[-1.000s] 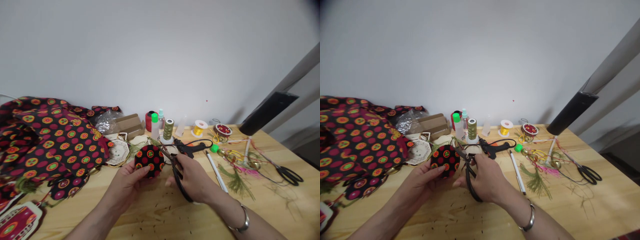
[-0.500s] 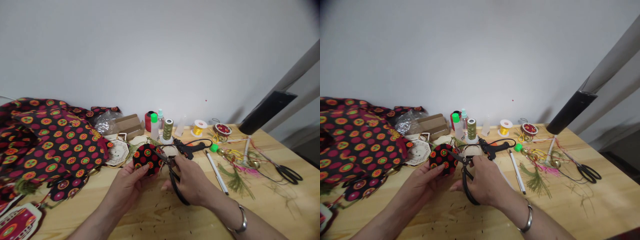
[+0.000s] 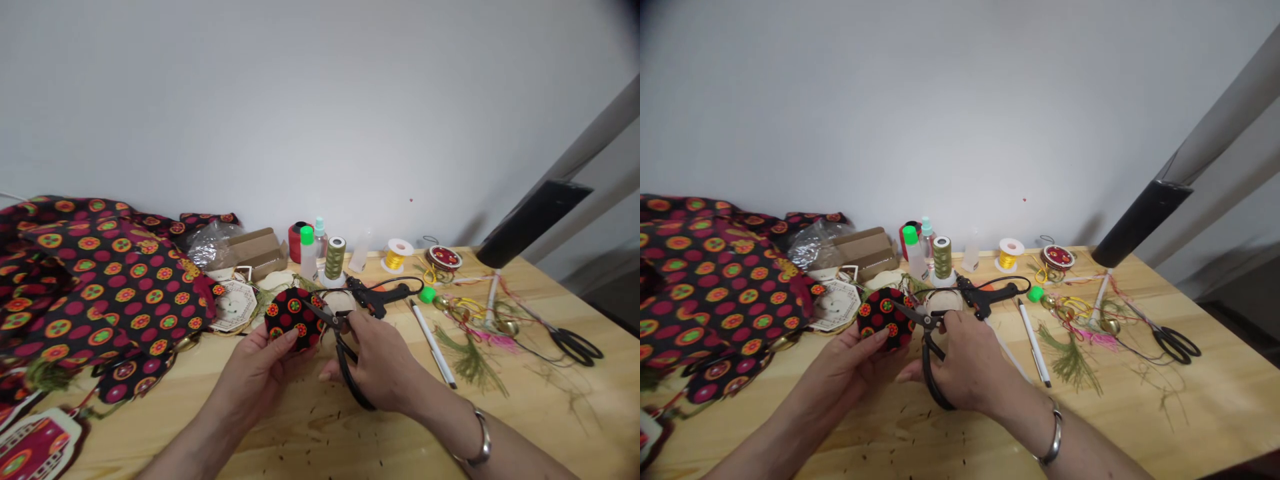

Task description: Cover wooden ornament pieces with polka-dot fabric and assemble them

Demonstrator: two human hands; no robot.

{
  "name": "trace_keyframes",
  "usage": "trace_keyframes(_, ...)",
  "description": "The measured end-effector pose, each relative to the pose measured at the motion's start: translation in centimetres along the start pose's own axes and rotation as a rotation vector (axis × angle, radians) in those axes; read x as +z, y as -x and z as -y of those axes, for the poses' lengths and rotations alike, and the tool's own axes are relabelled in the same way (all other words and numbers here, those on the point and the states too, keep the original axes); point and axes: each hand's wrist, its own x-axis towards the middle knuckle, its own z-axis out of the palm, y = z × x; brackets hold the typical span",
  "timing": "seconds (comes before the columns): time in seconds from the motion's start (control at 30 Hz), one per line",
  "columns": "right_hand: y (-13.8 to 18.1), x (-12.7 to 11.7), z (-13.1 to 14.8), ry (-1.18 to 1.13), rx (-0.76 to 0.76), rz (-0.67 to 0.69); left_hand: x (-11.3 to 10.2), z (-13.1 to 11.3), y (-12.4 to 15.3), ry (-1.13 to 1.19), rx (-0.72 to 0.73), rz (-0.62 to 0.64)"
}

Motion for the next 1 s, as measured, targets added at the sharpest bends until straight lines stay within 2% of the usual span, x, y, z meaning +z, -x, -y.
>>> trace_keyframes(0.53, -0.04, 0.09, 0.13, -0.003, 0.009, -0.002, 0.11, 0.04, 0.09, 0.032, -0.027, -0.006)
trace_keyframes(1.0, 0.03, 0.13, -0.01, -0.045, -0.005, 0.002, -0.28, 0.40, 0.00, 0.072, -0.062, 0.048)
